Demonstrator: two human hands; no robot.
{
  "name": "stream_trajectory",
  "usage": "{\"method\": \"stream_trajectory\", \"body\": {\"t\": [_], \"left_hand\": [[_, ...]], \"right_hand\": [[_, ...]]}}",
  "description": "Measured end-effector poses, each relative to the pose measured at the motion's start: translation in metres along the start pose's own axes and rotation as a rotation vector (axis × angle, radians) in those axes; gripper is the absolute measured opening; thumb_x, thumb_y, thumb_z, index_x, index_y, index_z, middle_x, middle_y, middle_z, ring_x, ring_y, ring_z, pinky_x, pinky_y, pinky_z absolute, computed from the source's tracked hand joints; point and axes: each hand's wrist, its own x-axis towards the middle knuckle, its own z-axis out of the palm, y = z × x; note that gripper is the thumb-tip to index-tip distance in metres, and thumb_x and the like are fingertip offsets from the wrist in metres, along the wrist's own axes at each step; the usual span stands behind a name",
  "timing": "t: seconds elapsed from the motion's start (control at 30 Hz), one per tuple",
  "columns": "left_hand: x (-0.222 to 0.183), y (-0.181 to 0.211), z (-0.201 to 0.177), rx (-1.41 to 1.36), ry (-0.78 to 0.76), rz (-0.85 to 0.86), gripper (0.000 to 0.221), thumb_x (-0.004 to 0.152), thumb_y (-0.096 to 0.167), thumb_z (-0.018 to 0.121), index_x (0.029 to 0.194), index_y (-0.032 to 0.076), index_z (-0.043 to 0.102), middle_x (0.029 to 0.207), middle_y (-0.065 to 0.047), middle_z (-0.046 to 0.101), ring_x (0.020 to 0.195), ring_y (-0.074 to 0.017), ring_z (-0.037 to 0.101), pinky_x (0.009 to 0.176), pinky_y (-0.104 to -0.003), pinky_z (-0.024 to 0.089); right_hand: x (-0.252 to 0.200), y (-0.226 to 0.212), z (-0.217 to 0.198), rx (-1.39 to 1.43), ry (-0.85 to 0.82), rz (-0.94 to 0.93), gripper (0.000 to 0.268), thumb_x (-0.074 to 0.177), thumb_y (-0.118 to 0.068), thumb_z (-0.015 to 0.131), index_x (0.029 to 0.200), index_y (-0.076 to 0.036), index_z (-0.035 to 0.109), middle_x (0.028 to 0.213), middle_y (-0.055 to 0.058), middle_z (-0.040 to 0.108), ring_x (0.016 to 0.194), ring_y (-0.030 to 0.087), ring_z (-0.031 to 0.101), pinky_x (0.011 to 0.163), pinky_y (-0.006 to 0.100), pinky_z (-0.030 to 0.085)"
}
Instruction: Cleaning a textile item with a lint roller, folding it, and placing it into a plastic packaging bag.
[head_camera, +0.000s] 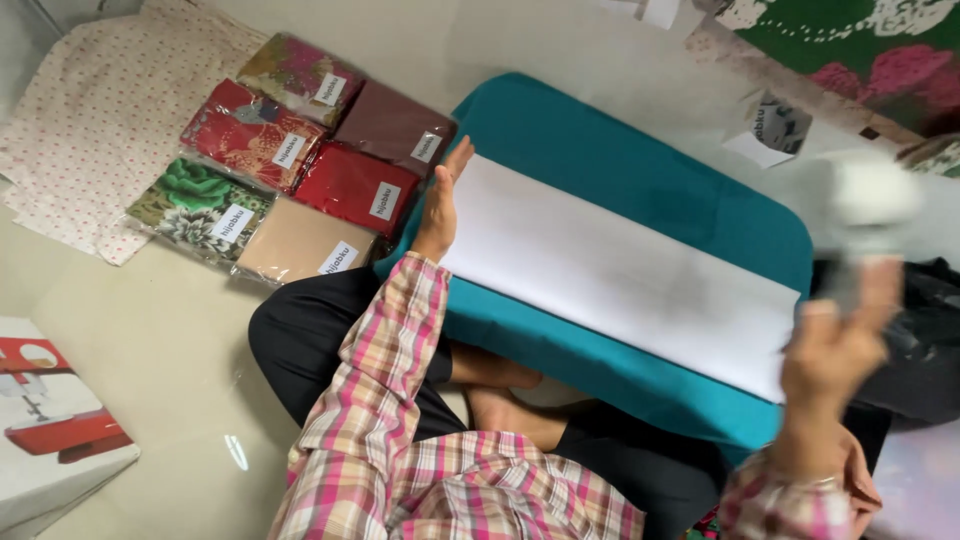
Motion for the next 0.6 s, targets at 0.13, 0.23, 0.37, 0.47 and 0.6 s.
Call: {"method": "stream_trajectory", "body": {"t": [0.13,0.23,0.37,0.47,0.6], "left_hand": [[-0.002,-0.010,-0.001,-0.001,-0.010,0.056,0.088,0.101,0.072,0.009,0.160,0.011,0.032,0.162,-0.022,0.038,0.152,-0.0343,0.032,0.127,-0.046,0.021],[-0.004,-0.016,-0.003,-0.005,-0.003,0.091,0.082,0.106,0.067,0.004,0.163,0.014,0.031,0.162,-0.022,0.037,0.152,-0.0388,0.029,0.127,-0.048,0.018],[-0.003,-0.027,-0.006,-0.050,-0.008,0.079,0.083,0.104,0.070,0.003,0.164,0.018,0.028,0.163,-0.022,0.035,0.152,-0.0405,0.026,0.127,-0.049,0.016],[0.000,-0.027,-0.002,-0.010,-0.001,0.131,0.082,0.106,0.068,0.006,0.164,0.015,0.029,0.165,-0.021,0.031,0.153,-0.0378,0.024,0.128,-0.047,0.016],[0.005,-0.027,-0.004,0.061,-0.005,0.149,0.083,0.106,0.067,0.006,0.164,0.012,0.028,0.167,-0.018,0.029,0.155,-0.0352,0.023,0.129,-0.044,0.015]], "right_hand": [[-0.068,-0.105,0.031,0.237,-0.628,0.010,0.058,0.097,-0.005,0.047,0.155,-0.012,0.046,0.127,0.019,0.052,0.117,0.041,0.051,0.096,0.053,0.039],[-0.097,-0.164,0.067,0.013,-0.927,-0.061,0.069,0.090,-0.019,0.050,0.157,-0.024,0.035,0.098,0.021,0.061,0.077,0.053,0.067,0.066,0.064,0.054],[-0.088,-0.206,0.121,-0.174,-1.044,-0.094,0.071,0.097,-0.028,0.046,0.164,-0.024,0.023,0.096,0.018,0.055,0.070,0.054,0.070,0.060,0.061,0.058],[-0.078,-0.194,0.203,-0.176,-0.826,-0.164,0.069,0.096,-0.026,0.048,0.162,-0.024,0.029,0.089,0.015,0.055,0.068,0.050,0.070,0.059,0.061,0.056],[-0.060,-0.199,0.249,-0.160,-0.774,-0.166,0.065,0.095,-0.025,0.048,0.157,-0.016,0.032,0.084,0.014,0.059,0.069,0.048,0.072,0.059,0.059,0.056]]}}
